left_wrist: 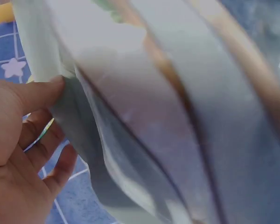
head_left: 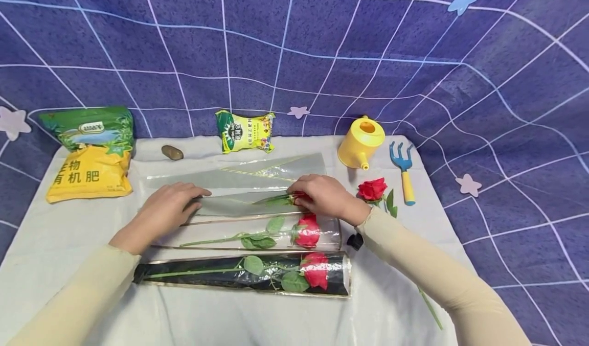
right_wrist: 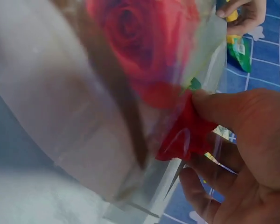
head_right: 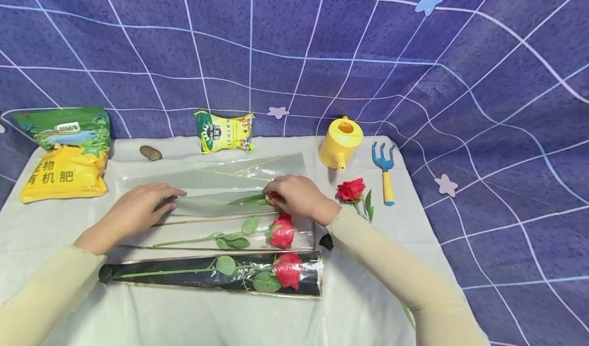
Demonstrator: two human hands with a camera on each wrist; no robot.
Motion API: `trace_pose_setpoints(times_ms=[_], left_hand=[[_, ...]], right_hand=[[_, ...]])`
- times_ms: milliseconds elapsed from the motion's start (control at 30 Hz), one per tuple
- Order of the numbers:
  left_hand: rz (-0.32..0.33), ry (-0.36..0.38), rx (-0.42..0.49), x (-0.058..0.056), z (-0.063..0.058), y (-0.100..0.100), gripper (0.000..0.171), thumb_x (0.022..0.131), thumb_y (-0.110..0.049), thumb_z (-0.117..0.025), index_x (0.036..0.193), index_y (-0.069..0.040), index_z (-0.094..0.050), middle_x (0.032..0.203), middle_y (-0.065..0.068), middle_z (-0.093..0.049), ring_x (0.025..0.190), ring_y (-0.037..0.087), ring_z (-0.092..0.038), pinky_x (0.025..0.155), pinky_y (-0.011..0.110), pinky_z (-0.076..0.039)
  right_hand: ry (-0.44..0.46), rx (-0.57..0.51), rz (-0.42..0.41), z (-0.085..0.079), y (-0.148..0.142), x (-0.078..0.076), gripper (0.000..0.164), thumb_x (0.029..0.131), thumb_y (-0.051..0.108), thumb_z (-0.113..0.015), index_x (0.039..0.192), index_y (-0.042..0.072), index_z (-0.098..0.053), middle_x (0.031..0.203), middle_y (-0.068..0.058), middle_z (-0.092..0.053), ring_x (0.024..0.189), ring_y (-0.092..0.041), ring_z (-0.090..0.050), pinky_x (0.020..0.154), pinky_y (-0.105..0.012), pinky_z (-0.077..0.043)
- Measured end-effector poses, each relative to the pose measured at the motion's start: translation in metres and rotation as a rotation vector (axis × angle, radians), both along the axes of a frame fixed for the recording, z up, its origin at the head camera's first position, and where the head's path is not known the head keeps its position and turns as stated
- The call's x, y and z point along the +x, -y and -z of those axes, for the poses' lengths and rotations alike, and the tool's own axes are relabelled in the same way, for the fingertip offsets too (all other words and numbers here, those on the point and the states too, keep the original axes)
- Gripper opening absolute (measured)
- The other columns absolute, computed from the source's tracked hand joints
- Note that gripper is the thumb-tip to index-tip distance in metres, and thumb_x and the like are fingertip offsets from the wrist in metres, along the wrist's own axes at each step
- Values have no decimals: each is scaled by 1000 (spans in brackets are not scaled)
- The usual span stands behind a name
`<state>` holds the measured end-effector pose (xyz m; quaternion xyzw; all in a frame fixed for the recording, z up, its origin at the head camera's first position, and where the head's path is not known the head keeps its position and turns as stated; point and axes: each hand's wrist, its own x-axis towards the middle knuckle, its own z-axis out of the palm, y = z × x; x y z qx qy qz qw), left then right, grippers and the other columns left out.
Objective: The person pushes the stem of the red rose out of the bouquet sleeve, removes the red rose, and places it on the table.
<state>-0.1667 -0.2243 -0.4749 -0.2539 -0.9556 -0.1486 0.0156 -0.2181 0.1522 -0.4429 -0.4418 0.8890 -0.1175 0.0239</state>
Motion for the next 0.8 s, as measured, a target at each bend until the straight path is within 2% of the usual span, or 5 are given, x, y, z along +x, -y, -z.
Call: trace_pose_setpoints(times_ms=[200, 300, 433, 667, 800], left_hand=[[-3, 2, 59, 4, -27, 0, 30, 88, -15, -67, 117, -16, -64, 108, 3, -63, 99, 28, -58, 84, 51, -42], [-12, 29, 77, 9, -44, 0, 30, 90, -18, -65, 120, -16, -63, 106, 0, -61, 86, 20, -58, 74, 44, -45], [8, 98, 101, 20, -61, 0, 28, 92, -20, -62, 118, -13, -64, 97, -5, -56, 65, 10, -47, 60, 33, -40], [27, 264, 189, 43, -77, 0, 25, 93, -28, -60, 115, -16, -61, 104, -4, -63, 84, 10, -59, 71, 36, -49], [27, 361, 263, 49, -80, -4, 18, 94, -26, -60, 111, -21, -57, 99, -6, -64, 83, 9, -61, 69, 35, -49]], right_hand=[[-62, -58, 7, -21, -5, 2, 26, 84, 17, -70, 109, 19, -68, 98, 8, -63, 89, -9, -58, 68, -32, -48], [-95, -103, 7, -36, -8, 5, 26, 83, 15, -70, 109, 20, -69, 99, 9, -63, 90, -8, -57, 68, -32, -48], [-119, -158, -20, -56, -13, 15, 25, 83, 13, -71, 108, 19, -68, 101, 9, -62, 93, -7, -55, 72, -30, -47], [-187, -171, -75, -75, -22, 37, 26, 83, 12, -71, 108, 17, -68, 106, 8, -62, 94, -10, -55, 75, -29, -46], [-213, -184, -72, -78, -25, 44, 27, 82, 13, -72, 108, 18, -68, 108, 8, -62, 96, -10, -55, 77, -29, -45]])
